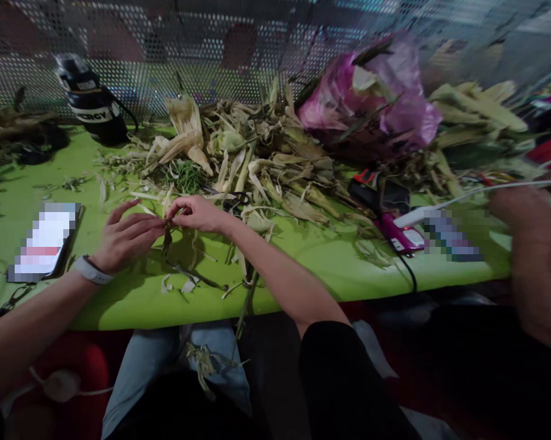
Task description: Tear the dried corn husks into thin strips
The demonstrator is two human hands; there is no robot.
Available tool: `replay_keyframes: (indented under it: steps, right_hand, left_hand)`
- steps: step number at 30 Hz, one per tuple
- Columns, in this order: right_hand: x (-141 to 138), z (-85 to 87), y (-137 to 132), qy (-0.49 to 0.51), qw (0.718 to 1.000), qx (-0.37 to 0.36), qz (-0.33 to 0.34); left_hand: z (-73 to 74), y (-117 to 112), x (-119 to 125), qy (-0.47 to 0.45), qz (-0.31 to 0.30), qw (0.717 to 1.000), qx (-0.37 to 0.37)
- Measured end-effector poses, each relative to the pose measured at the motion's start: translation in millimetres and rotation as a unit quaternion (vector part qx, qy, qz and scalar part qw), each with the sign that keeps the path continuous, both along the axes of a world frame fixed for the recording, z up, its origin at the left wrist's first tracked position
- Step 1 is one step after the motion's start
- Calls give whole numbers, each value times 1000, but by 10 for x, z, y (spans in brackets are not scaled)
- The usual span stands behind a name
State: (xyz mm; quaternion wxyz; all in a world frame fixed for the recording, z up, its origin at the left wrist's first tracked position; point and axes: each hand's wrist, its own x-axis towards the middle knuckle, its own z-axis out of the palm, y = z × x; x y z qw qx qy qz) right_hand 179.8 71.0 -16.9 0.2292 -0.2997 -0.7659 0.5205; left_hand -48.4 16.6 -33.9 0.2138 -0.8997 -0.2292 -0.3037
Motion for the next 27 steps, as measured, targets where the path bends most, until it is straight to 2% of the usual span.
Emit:
replay_keyframes:
  steps: [6, 11, 18, 23, 27]
  right_hand:
    - [5, 7, -11, -14, 999, 38, 15]
    - [7, 1, 0, -11, 997, 68, 24]
    - [-11, -45, -20, -12, 999, 34, 28]
    - [-23, -80, -10, -10, 996, 94, 8]
    - [-2, -89, 29, -5, 992, 122, 11]
  left_hand:
    - [32, -5, 35, 13, 2, 999, 40]
    - [11, -3, 16, 8, 5, 1000, 4]
    - [2, -7, 11, 11, 7, 1000, 13]
    - [13, 4, 23, 7, -19, 999, 36]
    - [1, 19, 24, -17, -18, 1000, 13]
